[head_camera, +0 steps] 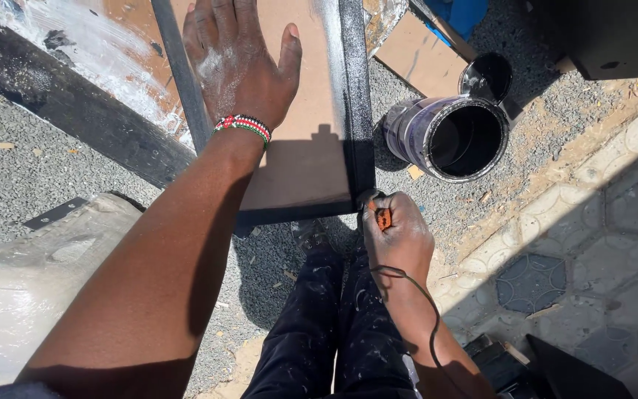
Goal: The person paints a dark rectangular wooden board with black paint using a cloth. They repeatedly dip the cloth into a paint can and wipe the surface of the board. Later, they flip the board to paint the edges and the lighter-colored back side.
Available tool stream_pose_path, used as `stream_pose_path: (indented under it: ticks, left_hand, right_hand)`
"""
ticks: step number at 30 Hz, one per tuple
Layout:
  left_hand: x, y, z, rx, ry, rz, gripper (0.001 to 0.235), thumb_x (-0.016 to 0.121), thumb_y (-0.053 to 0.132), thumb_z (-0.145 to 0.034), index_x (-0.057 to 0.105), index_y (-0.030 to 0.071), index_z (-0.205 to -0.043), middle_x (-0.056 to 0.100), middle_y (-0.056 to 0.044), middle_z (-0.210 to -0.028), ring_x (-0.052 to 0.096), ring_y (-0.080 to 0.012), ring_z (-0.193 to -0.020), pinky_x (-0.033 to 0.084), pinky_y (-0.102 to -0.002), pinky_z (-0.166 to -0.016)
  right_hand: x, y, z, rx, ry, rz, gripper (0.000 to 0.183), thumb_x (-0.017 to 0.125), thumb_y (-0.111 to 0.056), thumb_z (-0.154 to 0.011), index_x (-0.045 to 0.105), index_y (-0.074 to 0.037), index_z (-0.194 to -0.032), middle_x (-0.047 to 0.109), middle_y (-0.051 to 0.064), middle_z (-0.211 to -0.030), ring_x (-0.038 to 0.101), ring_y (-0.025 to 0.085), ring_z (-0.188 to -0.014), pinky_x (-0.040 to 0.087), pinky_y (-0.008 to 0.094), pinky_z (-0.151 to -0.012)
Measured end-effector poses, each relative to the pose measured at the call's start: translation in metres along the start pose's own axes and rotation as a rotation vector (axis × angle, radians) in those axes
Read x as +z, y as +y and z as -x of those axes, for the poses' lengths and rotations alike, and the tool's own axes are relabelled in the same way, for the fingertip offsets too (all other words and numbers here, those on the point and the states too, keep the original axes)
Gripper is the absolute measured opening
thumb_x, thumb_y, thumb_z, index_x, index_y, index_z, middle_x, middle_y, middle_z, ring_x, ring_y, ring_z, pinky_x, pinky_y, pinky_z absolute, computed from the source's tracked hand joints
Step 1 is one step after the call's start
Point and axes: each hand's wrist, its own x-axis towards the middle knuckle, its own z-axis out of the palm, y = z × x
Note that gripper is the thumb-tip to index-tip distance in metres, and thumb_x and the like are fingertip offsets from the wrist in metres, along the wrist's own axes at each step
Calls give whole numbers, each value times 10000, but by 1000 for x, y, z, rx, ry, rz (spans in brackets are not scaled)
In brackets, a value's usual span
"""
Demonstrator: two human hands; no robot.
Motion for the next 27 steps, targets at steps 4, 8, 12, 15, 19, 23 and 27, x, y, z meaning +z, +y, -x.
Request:
stream_pose_path:
  ticks: [4,8,12,15,19,23,27]
  left_hand:
    - [-1,1,0,11,15,-18,733,714,599,-1288,499,94,-1775,543,-187,-1785,518,-446,-1643,338,-642,-1397]
    - [2,2,-3,28,45,-1,693,698,586,-1258,563,61,-1690,606,-193,-1682,560,-461,-1542,341,-645,-1334]
    - [0,1,-2,-5,-22,2,731,693,614,-1304,478,118,-1798,484,-167,-1838,482,-443,-1684,322,-642,-1407]
    - [-2,-1,6,6,1,0,728,711,609,-1304,477,115,-1786,505,-165,-1816,489,-442,-1668,346,-650,-1400]
    - [-9,2,-2,-1,-7,21,750,728,575,-1281,473,107,-1809,480,-149,-1845,403,-405,-1720,336,-653,-1416]
    - [0,1,-1,-28,-84,0,864,707,643,-1292,389,117,-1900,344,-116,-1962,290,-340,-1823,280,-617,-1490]
    - [5,0,-3,-42,-73,-15,862,706,652,-1291,381,152,-1914,322,-96,-1972,330,-340,-1838,312,-623,-1491]
  right_hand:
    - [14,-4,-16,41,78,4,149,815,-230,-1057,713,-149,-986,724,52,-910,668,329,-777,525,524,-704]
    - [26,-22,-79,23,157,111,176,742,-249,-1020,585,-196,-962,663,27,-800,631,355,-672,465,550,-610]
    - [6,-2,-16,96,41,-8,129,808,-319,-1042,726,-228,-1001,764,36,-975,717,397,-812,512,562,-682]
    - [0,22,37,354,-256,155,315,700,-517,-1085,695,-206,-1038,782,86,-943,718,481,-836,530,598,-762]
    - [-3,39,53,194,-7,-103,271,826,-267,-1115,650,-149,-947,621,33,-802,559,243,-707,457,469,-686]
    - [11,31,21,4,106,-41,356,858,-205,-1109,592,-147,-880,552,10,-795,488,253,-672,411,499,-633]
    - [18,20,-18,-105,150,44,361,843,-193,-1100,555,-133,-890,549,27,-799,500,288,-643,432,516,-588]
